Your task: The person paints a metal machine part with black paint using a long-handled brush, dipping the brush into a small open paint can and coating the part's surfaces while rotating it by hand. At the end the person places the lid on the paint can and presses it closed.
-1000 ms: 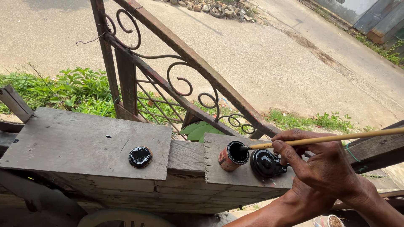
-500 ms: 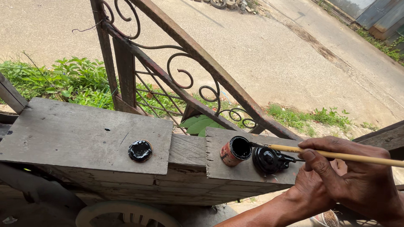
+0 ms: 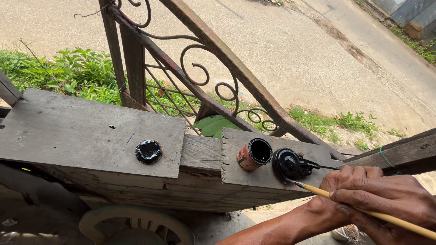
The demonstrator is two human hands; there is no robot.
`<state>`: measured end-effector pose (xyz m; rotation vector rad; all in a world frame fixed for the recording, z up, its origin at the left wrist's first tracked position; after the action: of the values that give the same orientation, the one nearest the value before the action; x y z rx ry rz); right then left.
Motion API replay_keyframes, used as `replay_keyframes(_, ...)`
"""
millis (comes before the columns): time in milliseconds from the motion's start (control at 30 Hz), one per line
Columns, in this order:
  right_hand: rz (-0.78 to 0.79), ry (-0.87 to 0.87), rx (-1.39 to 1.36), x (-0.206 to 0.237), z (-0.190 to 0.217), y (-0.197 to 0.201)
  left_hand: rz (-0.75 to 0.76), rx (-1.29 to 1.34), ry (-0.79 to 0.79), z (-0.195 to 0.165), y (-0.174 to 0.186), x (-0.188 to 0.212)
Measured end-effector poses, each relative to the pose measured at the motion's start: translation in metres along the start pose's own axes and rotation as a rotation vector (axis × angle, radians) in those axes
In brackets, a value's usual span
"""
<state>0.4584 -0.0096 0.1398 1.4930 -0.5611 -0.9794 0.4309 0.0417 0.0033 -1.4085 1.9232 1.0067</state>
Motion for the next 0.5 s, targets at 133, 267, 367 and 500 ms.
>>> replay_keyframes(133, 0.108, 0.169, -0.027, -0.011, -0.002, -0.004, 0.093, -0.169, -0.026, -0.003, 0.0, -0.001)
replay_keyframes(267, 0.242, 0.212, 0.016, -0.023, 0.001, -0.006, 0.049, -0.138, -0.047, 0.003, 0.003, -0.003)
replay_keyframes(367, 0.286, 0.258, 0.056, -0.031, 0.007, -0.008, 0.045, -0.123, -0.054, 0.004, 0.003, -0.003)
replay_keyframes(500, 0.204, 0.409, 0.072, -0.035, 0.014, -0.003, 0.041, -0.112, -0.06, 0.004, 0.003, -0.003)
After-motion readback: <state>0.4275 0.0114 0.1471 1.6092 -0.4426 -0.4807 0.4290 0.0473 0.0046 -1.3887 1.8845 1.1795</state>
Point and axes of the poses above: each hand's wrist, its own x-axis away from the middle knuckle, its own y-axis out of the back of the hand, z = x × y, the point moved 2 cm from there along -x, towards the middle knuckle, and after that the axes turned 4 degrees about -z, right-handed, at the moved point
